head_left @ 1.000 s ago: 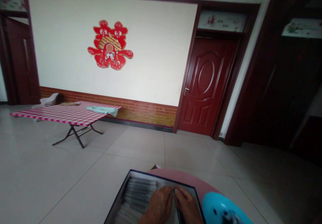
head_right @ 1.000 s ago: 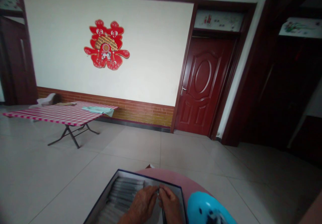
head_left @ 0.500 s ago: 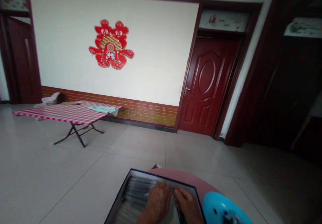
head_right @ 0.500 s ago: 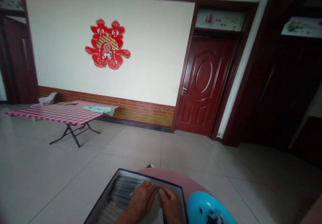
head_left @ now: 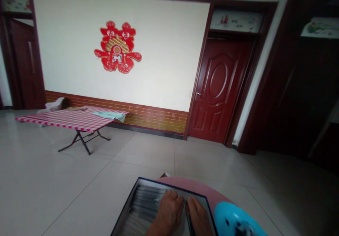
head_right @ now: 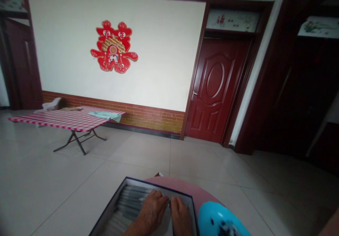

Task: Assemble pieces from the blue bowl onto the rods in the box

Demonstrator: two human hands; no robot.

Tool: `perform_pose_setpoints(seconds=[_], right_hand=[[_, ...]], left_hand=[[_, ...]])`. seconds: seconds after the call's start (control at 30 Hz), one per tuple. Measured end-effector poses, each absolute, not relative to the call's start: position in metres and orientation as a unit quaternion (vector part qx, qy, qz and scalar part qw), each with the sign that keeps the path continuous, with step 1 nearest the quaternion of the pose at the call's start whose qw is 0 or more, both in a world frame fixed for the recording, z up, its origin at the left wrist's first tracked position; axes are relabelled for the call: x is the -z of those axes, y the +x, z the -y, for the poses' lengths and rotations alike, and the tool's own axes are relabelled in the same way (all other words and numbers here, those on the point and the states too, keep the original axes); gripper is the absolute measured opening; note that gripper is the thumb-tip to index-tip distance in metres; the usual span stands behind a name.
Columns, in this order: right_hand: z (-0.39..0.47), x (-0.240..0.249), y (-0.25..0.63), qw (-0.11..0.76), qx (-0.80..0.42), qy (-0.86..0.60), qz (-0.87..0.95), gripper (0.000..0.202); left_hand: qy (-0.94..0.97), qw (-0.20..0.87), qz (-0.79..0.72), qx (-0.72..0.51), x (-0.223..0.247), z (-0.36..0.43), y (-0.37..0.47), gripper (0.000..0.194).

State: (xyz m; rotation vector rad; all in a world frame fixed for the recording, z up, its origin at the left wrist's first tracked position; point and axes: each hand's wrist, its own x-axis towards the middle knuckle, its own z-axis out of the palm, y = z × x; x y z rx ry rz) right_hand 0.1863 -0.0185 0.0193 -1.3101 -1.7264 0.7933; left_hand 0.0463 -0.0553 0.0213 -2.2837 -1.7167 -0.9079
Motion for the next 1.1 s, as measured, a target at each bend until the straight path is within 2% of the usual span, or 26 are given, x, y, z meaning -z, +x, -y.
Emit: perform_pose_setpoints(seconds=[0.1,0.33,0.57,0.67,0.8,0.87,0.97,1.1], right_hand=[[0.02,-0.019,0.185,0.399,-0.308,-0.507,0.7,0.043],[0.023,-0.023,0.181,0.377,-0.316,-0.526,0.694,0.057],[0.022,-0.02,0.181,0.391,-0.311,-0.501,0.707,0.05],[0.021,-0.019,0.183,0.38,-0.316,-0.513,0.702,0.051],[0.017,-0.02,0.189,0.408,-0.321,-0.544,0.66,0.05],[0.017,-0.021,0.192,0.42,-0.367,-0.546,0.625,0.049],[0.02,-0.022,0.188,0.432,-0.48,-0.532,0.548,0.05],[0.031,-0.022,0.169,0.376,-0.639,-0.496,0.451,0.051]], left_hand=[[-0.762,0.07,0.572,0.295,-0.019,0.055,0.045,0.017],[-0.77,0.066,0.56,0.298,-0.015,0.055,0.048,0.017],[-0.768,0.057,0.557,0.312,-0.012,0.054,0.046,0.017],[-0.758,0.069,0.54,0.36,-0.019,0.056,0.045,0.018],[-0.702,0.085,0.556,0.436,-0.024,0.058,0.044,0.021],[-0.667,0.049,0.605,0.431,-0.021,0.056,0.045,0.029],[-0.611,-0.067,0.646,0.452,-0.015,0.049,0.044,0.041],[-0.511,-0.254,0.584,0.578,-0.015,0.036,0.039,0.035]])
